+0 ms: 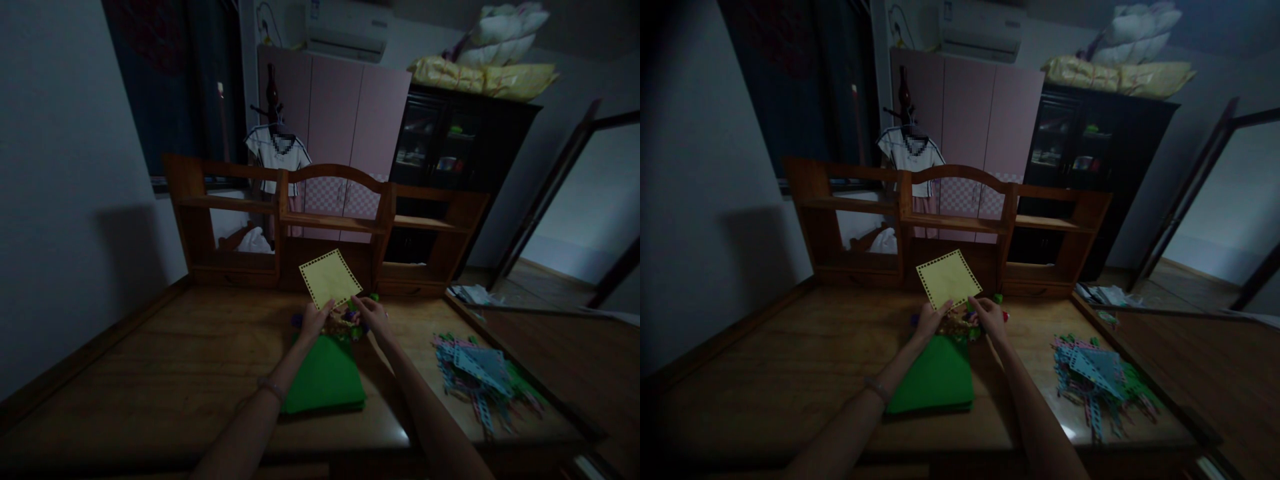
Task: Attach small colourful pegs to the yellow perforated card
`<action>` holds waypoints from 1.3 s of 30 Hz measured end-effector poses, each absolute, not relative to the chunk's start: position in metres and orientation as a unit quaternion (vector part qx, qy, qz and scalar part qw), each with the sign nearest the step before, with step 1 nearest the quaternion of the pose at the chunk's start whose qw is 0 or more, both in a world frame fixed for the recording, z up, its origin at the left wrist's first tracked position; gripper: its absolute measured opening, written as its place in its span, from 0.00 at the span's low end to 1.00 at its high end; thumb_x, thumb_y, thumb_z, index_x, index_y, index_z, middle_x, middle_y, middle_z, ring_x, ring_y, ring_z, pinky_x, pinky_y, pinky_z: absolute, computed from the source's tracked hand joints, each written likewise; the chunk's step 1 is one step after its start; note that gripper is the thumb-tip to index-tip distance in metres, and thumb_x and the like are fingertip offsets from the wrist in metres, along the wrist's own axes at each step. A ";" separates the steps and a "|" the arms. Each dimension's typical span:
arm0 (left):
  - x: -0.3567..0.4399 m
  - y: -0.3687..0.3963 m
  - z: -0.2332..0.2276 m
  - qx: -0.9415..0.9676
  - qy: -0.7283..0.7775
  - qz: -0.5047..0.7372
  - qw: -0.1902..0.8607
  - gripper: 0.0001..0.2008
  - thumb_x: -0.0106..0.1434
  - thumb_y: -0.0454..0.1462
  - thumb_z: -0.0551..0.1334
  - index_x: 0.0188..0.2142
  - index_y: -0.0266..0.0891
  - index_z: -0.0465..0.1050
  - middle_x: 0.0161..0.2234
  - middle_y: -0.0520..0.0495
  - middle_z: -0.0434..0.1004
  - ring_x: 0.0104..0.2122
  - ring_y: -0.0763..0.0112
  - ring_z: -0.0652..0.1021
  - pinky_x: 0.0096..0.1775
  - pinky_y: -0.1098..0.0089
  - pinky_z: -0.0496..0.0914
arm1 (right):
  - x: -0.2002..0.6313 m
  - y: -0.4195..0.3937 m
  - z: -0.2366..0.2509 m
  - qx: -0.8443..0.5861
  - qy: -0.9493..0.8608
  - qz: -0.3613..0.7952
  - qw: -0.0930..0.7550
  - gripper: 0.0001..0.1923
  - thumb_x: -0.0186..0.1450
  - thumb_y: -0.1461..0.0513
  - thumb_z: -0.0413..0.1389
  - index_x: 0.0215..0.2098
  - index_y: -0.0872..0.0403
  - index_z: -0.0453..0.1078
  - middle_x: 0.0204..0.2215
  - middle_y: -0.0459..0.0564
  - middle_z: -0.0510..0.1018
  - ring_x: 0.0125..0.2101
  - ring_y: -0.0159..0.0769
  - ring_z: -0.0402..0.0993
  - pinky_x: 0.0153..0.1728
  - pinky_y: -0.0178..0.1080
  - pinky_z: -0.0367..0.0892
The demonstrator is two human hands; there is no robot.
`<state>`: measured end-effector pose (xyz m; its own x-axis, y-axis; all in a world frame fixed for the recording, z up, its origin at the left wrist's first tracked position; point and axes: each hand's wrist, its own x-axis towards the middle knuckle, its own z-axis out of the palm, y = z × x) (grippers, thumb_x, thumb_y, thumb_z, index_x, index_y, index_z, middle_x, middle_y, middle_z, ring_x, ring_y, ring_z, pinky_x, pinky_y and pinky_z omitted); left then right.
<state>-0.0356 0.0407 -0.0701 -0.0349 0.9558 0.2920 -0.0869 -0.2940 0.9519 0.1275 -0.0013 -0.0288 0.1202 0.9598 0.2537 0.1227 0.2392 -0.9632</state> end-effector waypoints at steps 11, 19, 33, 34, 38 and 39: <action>-0.035 0.040 -0.068 0.534 0.405 0.584 0.457 0.20 0.52 0.44 0.65 0.38 0.30 0.75 0.36 0.40 0.78 0.36 0.62 0.78 0.37 0.68 0.71 | 0.125 -0.005 -0.024 -0.502 -0.547 0.376 0.554 0.26 0.49 0.42 0.57 0.28 0.55 0.72 0.14 0.47 0.73 0.15 0.34 0.69 0.16 0.33 0.62; -0.033 0.037 -0.067 0.536 0.373 0.580 0.487 0.20 0.51 0.43 0.66 0.40 0.32 0.75 0.41 0.42 0.77 0.41 0.62 0.77 0.44 0.67 0.70 | 0.129 0.004 -0.033 -0.487 -0.509 0.436 0.560 0.23 0.51 0.45 0.59 0.31 0.56 0.70 0.16 0.46 0.72 0.16 0.31 0.68 0.18 0.32 0.62; -0.029 0.040 -0.077 0.590 0.385 0.552 0.445 0.20 0.55 0.44 0.61 0.44 0.34 0.73 0.43 0.41 0.76 0.43 0.61 0.75 0.47 0.65 0.67 | 0.124 -0.001 -0.031 -0.472 -0.472 0.458 0.586 0.21 0.49 0.47 0.61 0.30 0.55 0.69 0.19 0.44 0.69 0.21 0.29 0.67 0.20 0.30 0.60; -0.029 0.040 -0.077 0.598 0.393 0.546 0.435 0.20 0.55 0.44 0.61 0.44 0.34 0.74 0.43 0.41 0.76 0.43 0.62 0.76 0.47 0.65 0.67 | 0.125 -0.001 -0.031 -0.473 -0.474 0.457 0.586 0.21 0.49 0.47 0.61 0.29 0.55 0.68 0.19 0.43 0.69 0.21 0.29 0.67 0.21 0.30 0.60; -0.029 0.039 -0.078 0.613 0.425 0.523 0.411 0.19 0.56 0.45 0.59 0.42 0.35 0.75 0.42 0.42 0.77 0.43 0.62 0.75 0.47 0.66 0.66 | 0.126 0.000 -0.034 -0.460 -0.462 0.483 0.585 0.21 0.48 0.48 0.62 0.28 0.55 0.66 0.18 0.42 0.67 0.20 0.28 0.66 0.21 0.30 0.60; -0.029 0.039 -0.078 0.615 0.437 0.519 0.403 0.19 0.56 0.46 0.59 0.41 0.35 0.75 0.41 0.42 0.77 0.43 0.62 0.75 0.46 0.67 0.66 | 0.126 0.001 -0.035 -0.454 -0.459 0.490 0.585 0.21 0.48 0.48 0.62 0.27 0.55 0.65 0.17 0.41 0.66 0.19 0.27 0.65 0.21 0.30 0.59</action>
